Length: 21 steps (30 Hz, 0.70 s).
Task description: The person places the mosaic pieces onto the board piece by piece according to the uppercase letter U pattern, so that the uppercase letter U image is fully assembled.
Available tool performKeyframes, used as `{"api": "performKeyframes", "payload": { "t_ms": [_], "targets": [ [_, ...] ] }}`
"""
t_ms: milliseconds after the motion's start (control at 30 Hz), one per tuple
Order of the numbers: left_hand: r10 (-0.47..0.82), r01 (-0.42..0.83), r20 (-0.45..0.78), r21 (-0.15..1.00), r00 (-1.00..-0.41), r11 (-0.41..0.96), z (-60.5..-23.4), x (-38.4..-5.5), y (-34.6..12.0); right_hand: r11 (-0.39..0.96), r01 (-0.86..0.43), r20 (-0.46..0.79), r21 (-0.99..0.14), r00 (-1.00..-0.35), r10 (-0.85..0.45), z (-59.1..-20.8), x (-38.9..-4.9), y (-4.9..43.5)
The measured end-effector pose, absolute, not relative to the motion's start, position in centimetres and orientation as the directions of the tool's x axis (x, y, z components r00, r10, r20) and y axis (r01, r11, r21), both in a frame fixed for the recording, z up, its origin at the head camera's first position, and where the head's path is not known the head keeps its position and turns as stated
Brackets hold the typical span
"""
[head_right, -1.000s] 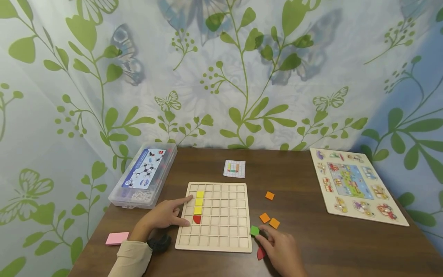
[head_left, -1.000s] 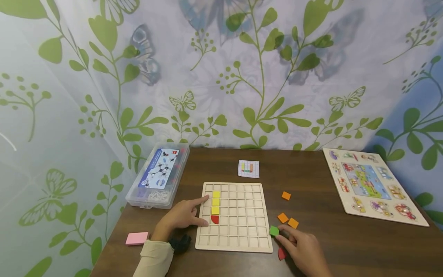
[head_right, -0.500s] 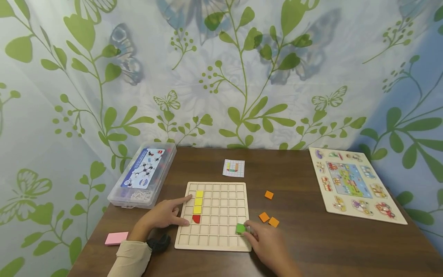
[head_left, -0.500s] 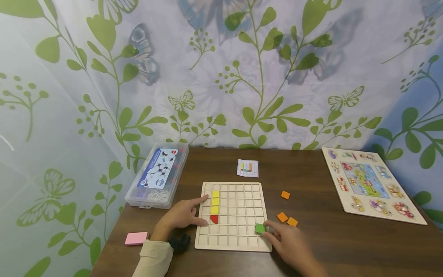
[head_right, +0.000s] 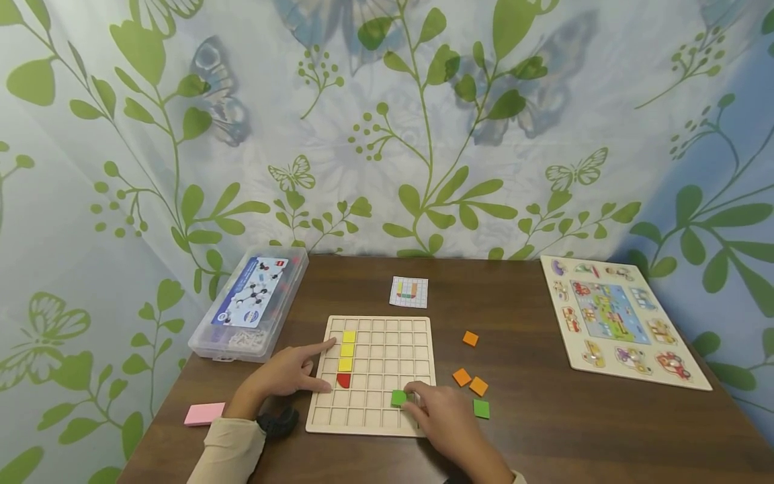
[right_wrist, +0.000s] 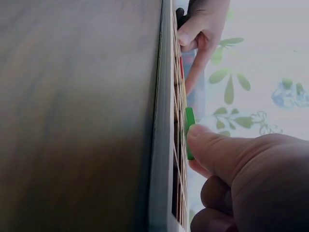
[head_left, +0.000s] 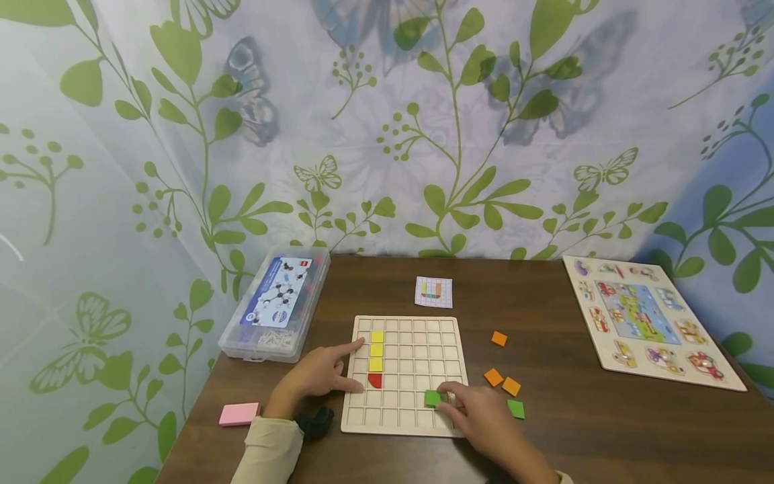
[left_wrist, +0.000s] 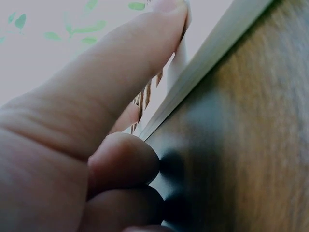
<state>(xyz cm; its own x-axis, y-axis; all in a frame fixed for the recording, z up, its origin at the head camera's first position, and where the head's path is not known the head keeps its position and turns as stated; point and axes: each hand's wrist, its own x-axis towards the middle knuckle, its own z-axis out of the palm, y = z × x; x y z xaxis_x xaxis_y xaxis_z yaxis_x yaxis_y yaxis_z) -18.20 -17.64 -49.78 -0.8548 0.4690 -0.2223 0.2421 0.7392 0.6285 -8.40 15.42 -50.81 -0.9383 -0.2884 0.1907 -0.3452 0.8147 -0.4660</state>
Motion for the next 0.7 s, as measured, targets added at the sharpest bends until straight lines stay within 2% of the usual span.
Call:
{"api": "performKeyframes", "payload": {
  "t_ms": [367,700],
  "targets": [
    [0.479,0.250,-0.218,0.634,-0.850,0.732,-49.7,-18.3,-17.8,0.840,-0.284,0.115,-0.463,-0.959,-0.261,-50.4,-9.3,13.7],
    [0.471,0.245,-0.232,0.618,-0.851,0.747,-49.8,-18.4,-17.7,0.807,-0.340,0.140,-0.482,-0.939,-0.313,-50.7,-9.9,12.1]
  ]
}}
